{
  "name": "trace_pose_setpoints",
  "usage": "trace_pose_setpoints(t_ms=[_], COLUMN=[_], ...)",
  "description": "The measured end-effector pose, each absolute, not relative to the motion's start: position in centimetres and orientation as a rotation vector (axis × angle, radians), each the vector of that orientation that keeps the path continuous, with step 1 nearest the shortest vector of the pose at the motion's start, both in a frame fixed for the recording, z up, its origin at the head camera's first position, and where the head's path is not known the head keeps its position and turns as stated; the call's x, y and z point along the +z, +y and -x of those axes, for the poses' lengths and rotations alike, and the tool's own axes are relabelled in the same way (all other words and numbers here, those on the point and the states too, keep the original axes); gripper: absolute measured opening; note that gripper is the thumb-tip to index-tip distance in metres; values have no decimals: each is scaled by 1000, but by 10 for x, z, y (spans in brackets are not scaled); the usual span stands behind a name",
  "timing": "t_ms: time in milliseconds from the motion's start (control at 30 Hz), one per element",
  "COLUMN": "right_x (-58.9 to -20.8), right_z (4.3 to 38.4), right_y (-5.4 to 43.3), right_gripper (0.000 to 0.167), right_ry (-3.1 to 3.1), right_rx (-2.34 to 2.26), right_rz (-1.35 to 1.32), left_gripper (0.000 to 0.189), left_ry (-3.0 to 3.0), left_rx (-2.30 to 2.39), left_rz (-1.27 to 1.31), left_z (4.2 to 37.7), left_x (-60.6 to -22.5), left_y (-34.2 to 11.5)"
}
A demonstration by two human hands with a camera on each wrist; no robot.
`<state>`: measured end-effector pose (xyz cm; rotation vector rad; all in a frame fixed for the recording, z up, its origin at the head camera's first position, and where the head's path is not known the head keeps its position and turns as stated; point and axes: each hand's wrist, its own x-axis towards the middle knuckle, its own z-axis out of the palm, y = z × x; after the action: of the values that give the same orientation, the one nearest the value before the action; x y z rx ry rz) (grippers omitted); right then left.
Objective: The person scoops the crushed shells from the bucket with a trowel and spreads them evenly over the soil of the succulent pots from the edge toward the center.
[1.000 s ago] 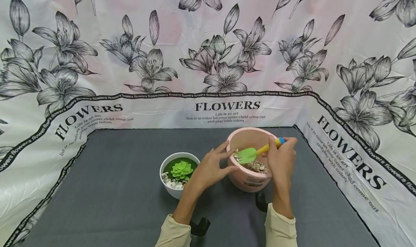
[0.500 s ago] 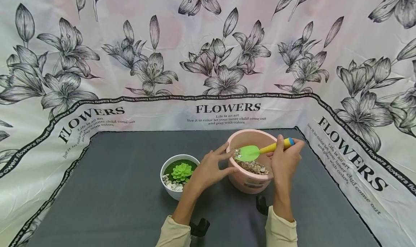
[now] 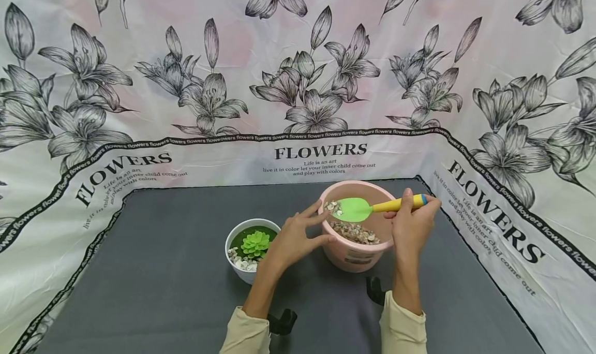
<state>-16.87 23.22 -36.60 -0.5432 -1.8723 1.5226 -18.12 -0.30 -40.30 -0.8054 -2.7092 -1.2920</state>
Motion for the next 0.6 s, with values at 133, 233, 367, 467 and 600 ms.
trace_pose_setpoints(t_ms=[133, 233, 367, 467, 600], right_x=[-364, -363, -362, -359, -354], right_z=[170, 169, 166, 163, 159], right_y=[236, 240, 245, 248, 250], right_gripper=[37, 24, 18, 19, 19], right_ry=[-1820, -1743, -1649, -1596, -1577], right_rx=[1584, 1647, 1714, 1752, 1764], right_rz=[527, 511, 490, 476, 473], left_gripper=[65, 65, 65, 66, 74], left_ry=[-2707, -2707, -2698, -2681, -2680], left_rx=[-1271, -1268, -1277, -1289, -1290], left_rz=[788, 782, 780, 786, 803], left_z=[182, 182, 182, 182, 182], left_x=[-405, -406, -408, -408, -408], left_y=[-5, -6, -5, -5, -3])
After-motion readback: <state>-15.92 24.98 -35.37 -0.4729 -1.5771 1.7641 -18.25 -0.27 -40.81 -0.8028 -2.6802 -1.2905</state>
